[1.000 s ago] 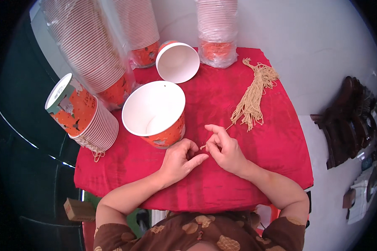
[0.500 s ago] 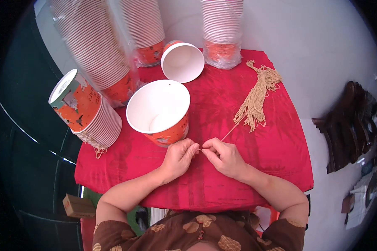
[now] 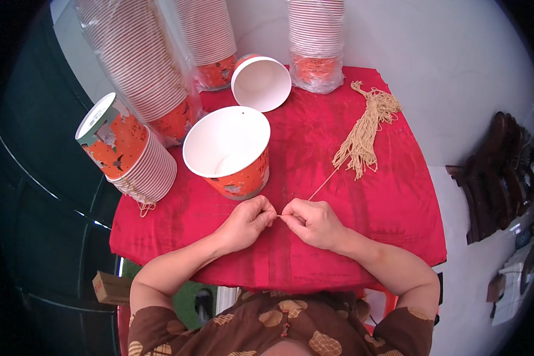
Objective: Attaching string handles to paper buckets by threading them through pre-drilled holes.
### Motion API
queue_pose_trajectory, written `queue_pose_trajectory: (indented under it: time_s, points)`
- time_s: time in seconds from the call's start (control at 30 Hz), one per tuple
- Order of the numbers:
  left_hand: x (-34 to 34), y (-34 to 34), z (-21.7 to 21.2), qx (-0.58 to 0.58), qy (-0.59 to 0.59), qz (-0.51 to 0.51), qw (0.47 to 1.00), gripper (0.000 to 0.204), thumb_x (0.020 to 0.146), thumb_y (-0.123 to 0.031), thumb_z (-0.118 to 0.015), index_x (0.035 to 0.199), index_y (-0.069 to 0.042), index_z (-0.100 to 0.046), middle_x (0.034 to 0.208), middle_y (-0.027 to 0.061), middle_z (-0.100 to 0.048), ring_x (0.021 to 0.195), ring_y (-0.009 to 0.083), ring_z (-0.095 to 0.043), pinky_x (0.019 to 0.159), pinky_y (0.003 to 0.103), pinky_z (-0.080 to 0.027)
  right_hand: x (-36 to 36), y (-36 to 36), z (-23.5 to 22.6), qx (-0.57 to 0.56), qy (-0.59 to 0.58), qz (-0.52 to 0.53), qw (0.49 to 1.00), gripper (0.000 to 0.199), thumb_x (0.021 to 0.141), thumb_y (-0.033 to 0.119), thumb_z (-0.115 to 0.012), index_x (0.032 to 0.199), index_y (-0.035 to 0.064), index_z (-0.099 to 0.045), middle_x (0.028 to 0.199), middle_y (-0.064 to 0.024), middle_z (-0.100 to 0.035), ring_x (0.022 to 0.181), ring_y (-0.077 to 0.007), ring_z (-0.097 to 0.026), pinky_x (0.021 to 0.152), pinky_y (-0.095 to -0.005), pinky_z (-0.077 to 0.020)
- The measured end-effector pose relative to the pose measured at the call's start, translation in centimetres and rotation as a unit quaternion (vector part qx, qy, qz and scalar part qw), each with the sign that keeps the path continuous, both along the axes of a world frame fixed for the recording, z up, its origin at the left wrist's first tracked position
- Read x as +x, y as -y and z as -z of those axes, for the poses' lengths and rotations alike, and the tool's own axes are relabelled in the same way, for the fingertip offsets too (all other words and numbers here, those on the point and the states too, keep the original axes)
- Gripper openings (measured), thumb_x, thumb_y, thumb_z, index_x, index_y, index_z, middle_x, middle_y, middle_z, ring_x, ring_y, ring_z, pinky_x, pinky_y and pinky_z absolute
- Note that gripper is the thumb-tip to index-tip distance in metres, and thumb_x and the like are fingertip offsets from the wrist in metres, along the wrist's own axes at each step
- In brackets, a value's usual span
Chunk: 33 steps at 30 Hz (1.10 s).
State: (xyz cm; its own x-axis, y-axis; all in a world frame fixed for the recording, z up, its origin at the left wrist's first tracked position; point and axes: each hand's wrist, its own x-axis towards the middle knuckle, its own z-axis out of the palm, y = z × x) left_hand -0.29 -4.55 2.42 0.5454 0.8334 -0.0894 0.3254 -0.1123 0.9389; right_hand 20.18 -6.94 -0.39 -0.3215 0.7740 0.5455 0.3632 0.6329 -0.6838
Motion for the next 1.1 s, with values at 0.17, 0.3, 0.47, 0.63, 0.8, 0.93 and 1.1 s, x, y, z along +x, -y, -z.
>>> queue_pose_trajectory:
  time_s: [0.17,0.3,0.47,0.63,0.8,0.93,1.1]
  points:
    - [-2.2,1.4,0.3,0.063,-0.035,-0.020,0.997,0.005,0.090,-0.003,-0.061,0.090,0.000,-0.057,0.078,0.0061,-0.059,0.072,0.0129,-0.055,0.065,0.030,-0.047,-0.9,0.5,0.0,0.029,0.003,-0.033,0.999,0.008,0.082,0.002,-0.068,0.084,0.0023,-0.061,0.065,-0.0099,-0.058,0.053,-0.0203,-0.060,0.048,-0.0320,-0.0446]
    - [-4.5,2.4,-2.1,0.241,-0.106,-0.043,0.964,0.008,0.083,-0.004,-0.067,0.084,0.000,-0.060,0.076,0.0126,-0.061,0.070,0.0215,-0.062,0.060,0.033,-0.048,-0.2,0.4,0.0,0.046,-0.007,-0.037,0.998,0.006,0.082,0.000,-0.068,0.083,0.0013,-0.061,0.066,-0.0103,-0.059,0.055,-0.0198,-0.060,0.048,-0.0316,-0.0444]
    - [-8.8,2.1,-7.1,0.518,-0.155,-0.163,0.826,0.009,0.083,0.008,-0.059,0.084,0.001,-0.054,0.073,0.0121,-0.056,0.065,0.0273,-0.059,0.060,0.034,-0.048,-0.2,-0.1,-0.2,0.047,-0.044,-0.015,0.998,0.005,0.083,-0.001,-0.067,0.085,-0.0003,-0.062,0.069,-0.0103,-0.059,0.059,-0.0189,-0.060,0.050,-0.0308,-0.0448]
    - [-10.4,-1.2,-9.4,0.578,-0.303,-0.181,0.736,0.044,0.079,0.011,-0.057,0.120,-0.002,-0.056,0.134,0.0211,-0.047,0.126,0.0394,-0.045,0.103,0.046,-0.041,-0.1,-0.1,-0.3,0.085,-0.054,0.001,0.995,0.008,0.081,-0.004,-0.068,0.087,0.0000,-0.064,0.084,-0.0091,-0.058,0.068,-0.0177,-0.061,0.056,-0.0289,-0.0473]
    - [-9.6,-3.5,-9.0,0.509,-0.342,-0.090,0.785,0.034,0.070,0.009,-0.070,0.101,-0.005,-0.063,0.148,0.0174,-0.039,0.142,0.0396,-0.028,0.114,0.051,-0.032,-0.1,-0.1,-0.8,0.099,-0.057,0.053,0.992,0.009,0.079,-0.005,-0.069,0.084,0.0006,-0.065,0.092,-0.0097,-0.056,0.070,-0.0178,-0.060,0.057,-0.0285,-0.0475]
    - [-7.3,-3.7,-9.0,0.540,-0.250,-0.031,0.803,0.024,0.071,0.003,-0.074,0.089,-0.004,-0.060,0.131,0.0129,-0.053,0.138,0.0362,-0.036,0.115,0.055,-0.027,0.3,-0.4,-1.6,0.118,-0.061,0.106,0.985,0.009,0.076,-0.001,-0.072,0.079,0.0017,-0.063,0.089,-0.0086,-0.054,0.070,-0.0222,-0.059,0.060,-0.0342,-0.0482]
    - [-2.6,-3.0,-7.6,0.550,-0.160,-0.009,0.820,0.018,0.075,-0.002,-0.073,0.086,-0.004,-0.059,0.077,0.0081,-0.060,0.083,0.0252,-0.064,0.111,0.054,-0.031,1.2,-1.0,-1.8,0.163,-0.071,0.147,0.973,0.011,0.075,-0.003,-0.071,0.078,0.0035,-0.062,0.079,-0.0069,-0.052,0.069,-0.0224,-0.053,0.061,-0.0353,-0.0434]
